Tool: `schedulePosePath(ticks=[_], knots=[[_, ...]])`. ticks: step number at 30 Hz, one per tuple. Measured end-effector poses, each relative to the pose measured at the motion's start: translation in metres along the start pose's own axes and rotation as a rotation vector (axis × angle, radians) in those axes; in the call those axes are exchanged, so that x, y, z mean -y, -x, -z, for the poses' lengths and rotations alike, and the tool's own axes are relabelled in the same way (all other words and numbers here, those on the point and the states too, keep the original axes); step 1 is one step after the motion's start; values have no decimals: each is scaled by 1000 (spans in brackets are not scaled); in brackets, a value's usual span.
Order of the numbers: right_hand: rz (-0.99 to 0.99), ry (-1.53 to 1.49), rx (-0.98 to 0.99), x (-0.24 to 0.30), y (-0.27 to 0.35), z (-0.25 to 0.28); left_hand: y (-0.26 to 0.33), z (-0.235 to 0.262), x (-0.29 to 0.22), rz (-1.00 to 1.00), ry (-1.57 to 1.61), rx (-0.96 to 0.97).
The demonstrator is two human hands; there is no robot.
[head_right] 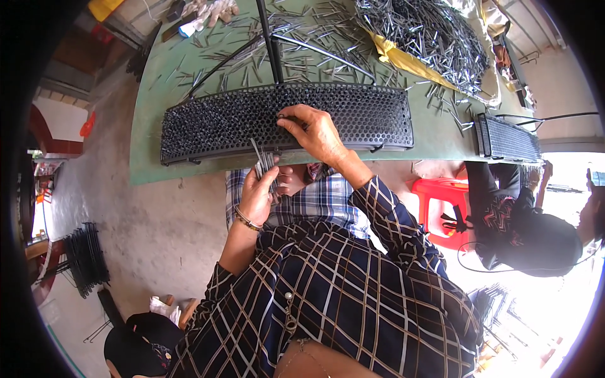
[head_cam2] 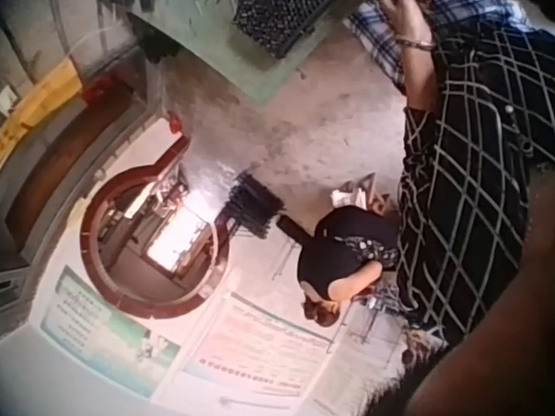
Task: The person is manually sorting and inserting small metal pins into a perforated metal component.
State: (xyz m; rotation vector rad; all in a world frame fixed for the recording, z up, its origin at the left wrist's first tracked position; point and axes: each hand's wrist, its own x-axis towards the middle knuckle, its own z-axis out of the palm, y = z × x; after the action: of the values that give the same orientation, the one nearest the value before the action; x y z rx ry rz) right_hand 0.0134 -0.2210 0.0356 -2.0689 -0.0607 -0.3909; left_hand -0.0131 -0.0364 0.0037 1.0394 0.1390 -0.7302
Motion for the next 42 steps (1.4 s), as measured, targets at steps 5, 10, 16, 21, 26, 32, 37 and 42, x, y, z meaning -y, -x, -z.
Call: schedulePosePath(ticks=[5, 10, 16, 21, 26, 32, 37, 42], knots=[[44, 24, 61, -3, -3, 4, -1, 0, -5, 52, 84, -88], [270, 182, 71, -7, -4, 1, -4, 6, -1, 25, 40, -109], [144, 164, 33, 3, 2, -4, -2, 4, -3, 42, 38, -109], [283, 289, 17, 1, 4, -9, 5, 9, -3, 31, -15, -108], [273, 305, -18, -3, 6, -11, 11, 12, -3, 27, -96, -95], [192, 266, -64, -1, 9, -11, 10, 7, -4, 27, -139, -71], [131, 286, -64, 5, 8, -10, 10, 4, 1, 27, -148, -34], [276, 339, -72, 0, 5, -14, 11, 1, 3, 28, -154, 17]])
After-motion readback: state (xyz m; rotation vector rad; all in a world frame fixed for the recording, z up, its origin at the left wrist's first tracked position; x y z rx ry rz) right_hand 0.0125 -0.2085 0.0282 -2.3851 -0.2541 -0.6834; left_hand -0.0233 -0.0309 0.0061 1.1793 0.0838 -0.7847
